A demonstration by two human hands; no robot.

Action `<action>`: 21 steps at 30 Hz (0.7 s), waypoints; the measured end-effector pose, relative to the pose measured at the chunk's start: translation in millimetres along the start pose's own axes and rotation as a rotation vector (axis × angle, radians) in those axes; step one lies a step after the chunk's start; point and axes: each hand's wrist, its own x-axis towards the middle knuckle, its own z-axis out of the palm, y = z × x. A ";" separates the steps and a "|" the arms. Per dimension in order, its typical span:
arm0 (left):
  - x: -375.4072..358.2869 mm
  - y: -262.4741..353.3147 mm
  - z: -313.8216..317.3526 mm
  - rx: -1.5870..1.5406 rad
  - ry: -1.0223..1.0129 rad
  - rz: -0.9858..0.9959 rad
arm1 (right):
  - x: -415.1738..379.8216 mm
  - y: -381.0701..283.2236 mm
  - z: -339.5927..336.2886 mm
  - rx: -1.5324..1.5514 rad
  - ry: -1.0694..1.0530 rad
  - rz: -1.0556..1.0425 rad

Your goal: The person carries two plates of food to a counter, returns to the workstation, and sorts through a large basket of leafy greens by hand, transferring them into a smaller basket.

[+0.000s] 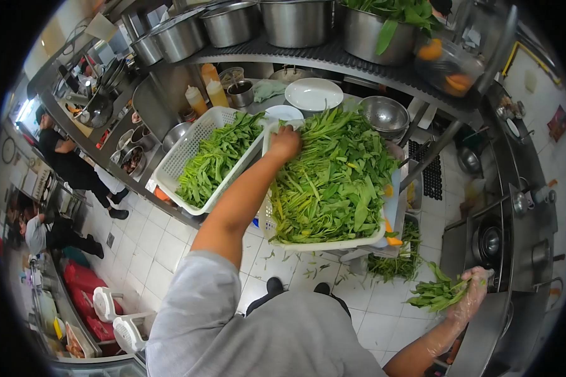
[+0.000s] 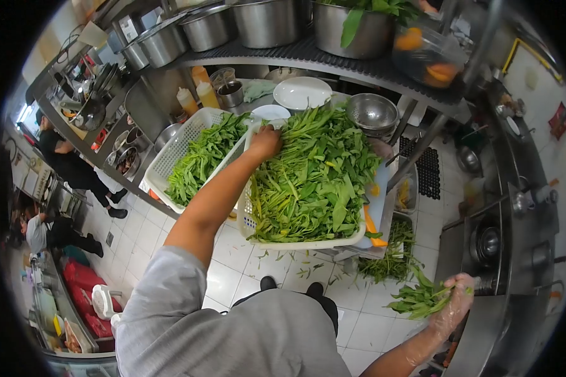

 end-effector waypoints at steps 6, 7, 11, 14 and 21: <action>-38.6 19.9 -102.8 -0.181 0.233 0.162 | 3.3 -0.3 22.6 -0.068 -0.140 0.008; -43.4 14.7 -111.3 -0.267 0.487 0.253 | 2.2 -0.7 27.0 -0.083 -0.143 -0.005; -100.8 24.5 -126.6 -0.892 0.311 0.049 | -0.5 1.5 47.9 -0.060 -0.108 0.021; -140.1 36.0 -64.0 -0.993 0.246 0.151 | -1.1 8.5 62.8 -0.088 -0.206 0.012; -199.5 62.2 -23.3 -1.372 0.094 0.034 | -3.6 -2.1 108.8 0.055 -0.342 0.362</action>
